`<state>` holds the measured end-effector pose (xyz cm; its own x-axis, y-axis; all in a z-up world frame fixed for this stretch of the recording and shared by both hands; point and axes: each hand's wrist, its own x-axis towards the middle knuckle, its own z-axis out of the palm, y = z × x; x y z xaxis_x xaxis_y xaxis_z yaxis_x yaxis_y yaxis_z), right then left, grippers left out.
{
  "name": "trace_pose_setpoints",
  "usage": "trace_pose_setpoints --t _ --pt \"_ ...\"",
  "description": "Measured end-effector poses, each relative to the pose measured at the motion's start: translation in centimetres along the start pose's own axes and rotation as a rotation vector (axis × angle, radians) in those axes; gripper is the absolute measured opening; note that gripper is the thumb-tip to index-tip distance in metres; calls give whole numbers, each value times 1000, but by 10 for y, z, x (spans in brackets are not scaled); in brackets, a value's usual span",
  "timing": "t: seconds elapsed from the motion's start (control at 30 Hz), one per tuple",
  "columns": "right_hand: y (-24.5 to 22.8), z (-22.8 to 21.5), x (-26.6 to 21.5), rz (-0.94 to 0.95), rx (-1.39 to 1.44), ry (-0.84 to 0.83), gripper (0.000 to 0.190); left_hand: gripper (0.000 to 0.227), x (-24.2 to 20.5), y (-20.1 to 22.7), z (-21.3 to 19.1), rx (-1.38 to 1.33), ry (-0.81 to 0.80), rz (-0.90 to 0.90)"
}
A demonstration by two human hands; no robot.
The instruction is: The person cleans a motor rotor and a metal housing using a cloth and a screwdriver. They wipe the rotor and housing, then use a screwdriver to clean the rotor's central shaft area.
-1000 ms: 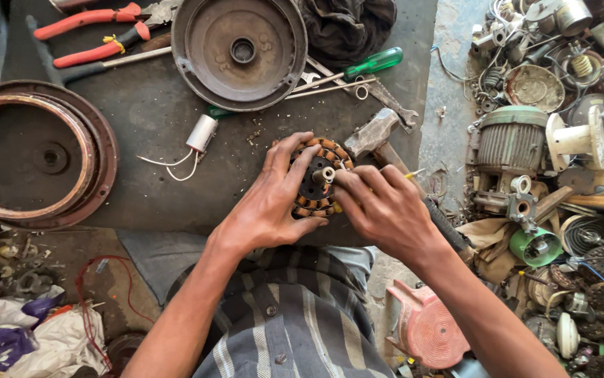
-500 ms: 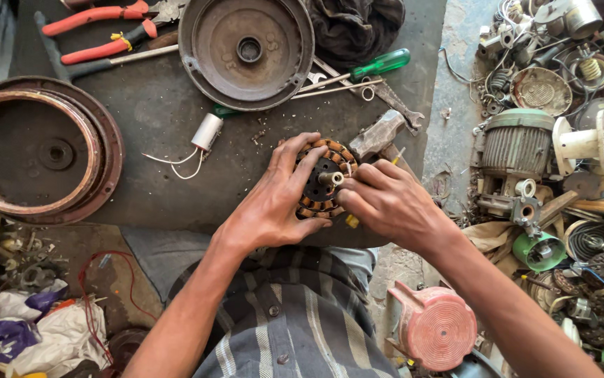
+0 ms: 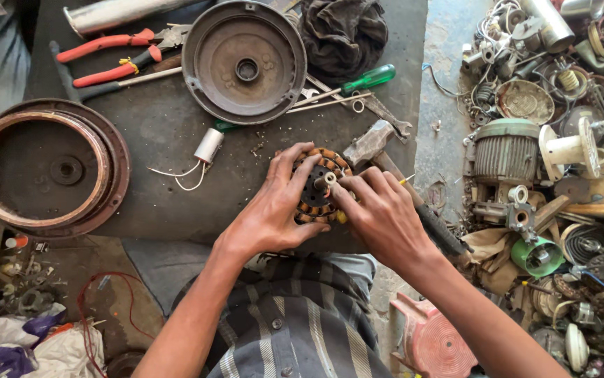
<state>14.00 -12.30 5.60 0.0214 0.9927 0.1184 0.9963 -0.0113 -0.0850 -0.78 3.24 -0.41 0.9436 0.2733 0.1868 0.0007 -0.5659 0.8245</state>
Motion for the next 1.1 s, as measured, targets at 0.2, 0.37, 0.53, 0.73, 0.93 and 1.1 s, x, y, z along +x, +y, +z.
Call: trace_pose_setpoints --t 0.2,0.37,0.53,0.73,0.93,1.1 --pt "0 2 5 -54 -120 -18 30 107 3 0 -3 6 -3 29" --pt "19 -2 13 -201 -66 -137 20 106 3 1 -7 33 -35 57" --pt "21 -4 12 -272 -23 -215 35 106 5 3 -10 38 -61 36" --pt "30 -24 1 -229 2 -230 50 107 5 0 -12 -20 -80 40" --pt "19 -25 3 -155 24 -217 71 107 8 -1 -13 -31 -103 45" --pt "32 -23 10 -251 92 -410 56 108 7 -3 -13 -43 -112 44"
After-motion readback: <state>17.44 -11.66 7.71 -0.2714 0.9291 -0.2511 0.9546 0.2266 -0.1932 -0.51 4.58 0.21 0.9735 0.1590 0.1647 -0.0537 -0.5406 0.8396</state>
